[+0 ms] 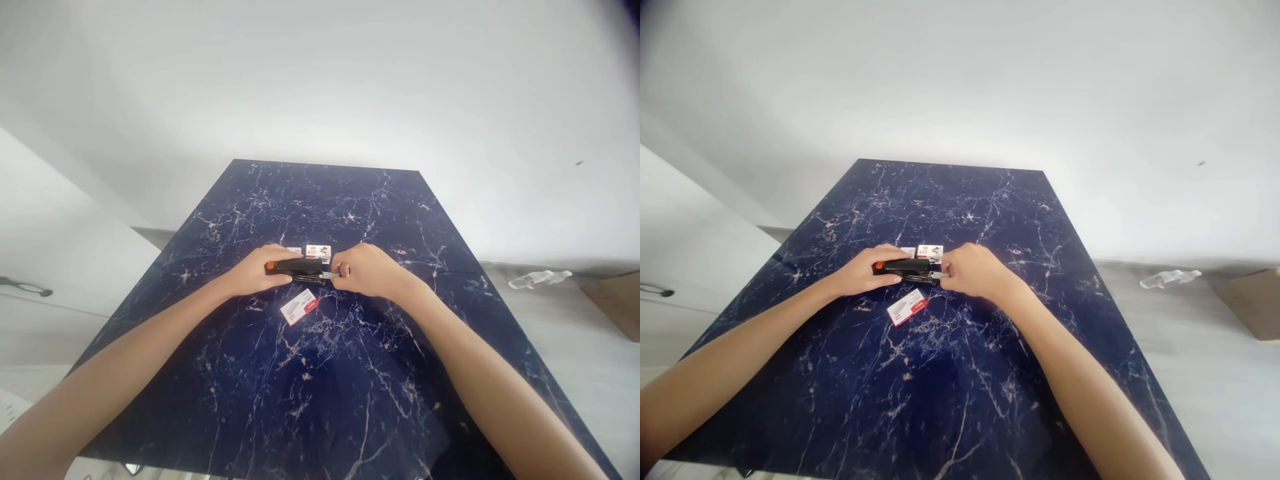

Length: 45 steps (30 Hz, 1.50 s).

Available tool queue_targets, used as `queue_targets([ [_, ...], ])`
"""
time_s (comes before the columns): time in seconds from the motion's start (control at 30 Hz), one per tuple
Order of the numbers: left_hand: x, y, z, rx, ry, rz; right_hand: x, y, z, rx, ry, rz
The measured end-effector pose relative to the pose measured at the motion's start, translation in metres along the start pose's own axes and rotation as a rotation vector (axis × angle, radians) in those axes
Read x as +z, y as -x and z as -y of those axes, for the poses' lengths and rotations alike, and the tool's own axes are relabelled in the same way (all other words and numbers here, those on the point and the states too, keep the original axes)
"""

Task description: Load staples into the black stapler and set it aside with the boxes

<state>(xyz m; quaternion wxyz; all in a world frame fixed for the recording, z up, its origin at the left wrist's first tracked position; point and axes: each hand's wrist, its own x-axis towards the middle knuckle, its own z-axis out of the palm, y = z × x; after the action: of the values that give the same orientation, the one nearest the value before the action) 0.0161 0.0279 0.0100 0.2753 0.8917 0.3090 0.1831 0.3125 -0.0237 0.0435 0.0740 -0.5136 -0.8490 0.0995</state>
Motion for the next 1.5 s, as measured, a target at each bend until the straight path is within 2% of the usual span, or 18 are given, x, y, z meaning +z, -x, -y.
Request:
queue_targets([
  [0.13,0.001,0.0,-0.001,-0.02,-0.015,0.005,-0.014,0.005,0.004,0.002,-0.012,0.038],
  [0.27,0.002,-0.001,-0.005,-0.034,-0.071,0.018,-0.035,0.017,0.019,0.184,0.093,0.14],
  [0.33,0.003,-0.002,-0.007,-0.017,-0.104,0.027,-0.035,0.02,0.031,0.212,0.14,0.25],
  [0.4,0.004,-0.002,-0.008,-0.002,-0.116,0.02,-0.026,0.02,0.045,0.208,0.166,0.289],
  [0.53,0.005,-0.002,-0.007,0.022,-0.118,-0.003,-0.003,0.017,0.071,0.232,0.176,0.197],
  [0.67,0.006,-0.002,-0.004,0.049,-0.098,-0.022,0.011,0.021,0.082,0.162,0.092,0.151],
  [0.8,0.008,-0.001,-0.002,0.036,-0.073,-0.069,0.019,0.023,0.086,0.083,0.059,0.121],
  [0.97,0.01,-0.001,-0.003,0.047,-0.066,-0.104,0.033,0.02,0.09,0.065,0.11,0.09],
  [1.07,0.009,-0.001,-0.002,0.038,-0.054,-0.097,0.041,0.02,0.085,0.024,0.086,0.049],
  [1.17,0.013,-0.001,-0.003,0.037,-0.084,-0.112,0.05,0.019,0.071,0.009,-0.006,-0.047],
  [1.23,0.019,-0.001,-0.011,0.007,-0.168,-0.185,0.056,0.015,0.06,0.04,-0.099,-0.159],
  [1.33,0.031,0.0,-0.03,-0.069,-0.25,-0.284,0.061,0.007,0.043,0.178,-0.235,-0.356],
  [1.4,0.039,0.001,-0.043,-0.069,-0.17,-0.252,0.062,0.003,0.034,0.283,-0.343,-0.447],
  [1.5,0.045,0.004,-0.053,-0.011,0.06,-0.109,0.062,0.0,0.028,0.368,-0.524,-0.497],
])
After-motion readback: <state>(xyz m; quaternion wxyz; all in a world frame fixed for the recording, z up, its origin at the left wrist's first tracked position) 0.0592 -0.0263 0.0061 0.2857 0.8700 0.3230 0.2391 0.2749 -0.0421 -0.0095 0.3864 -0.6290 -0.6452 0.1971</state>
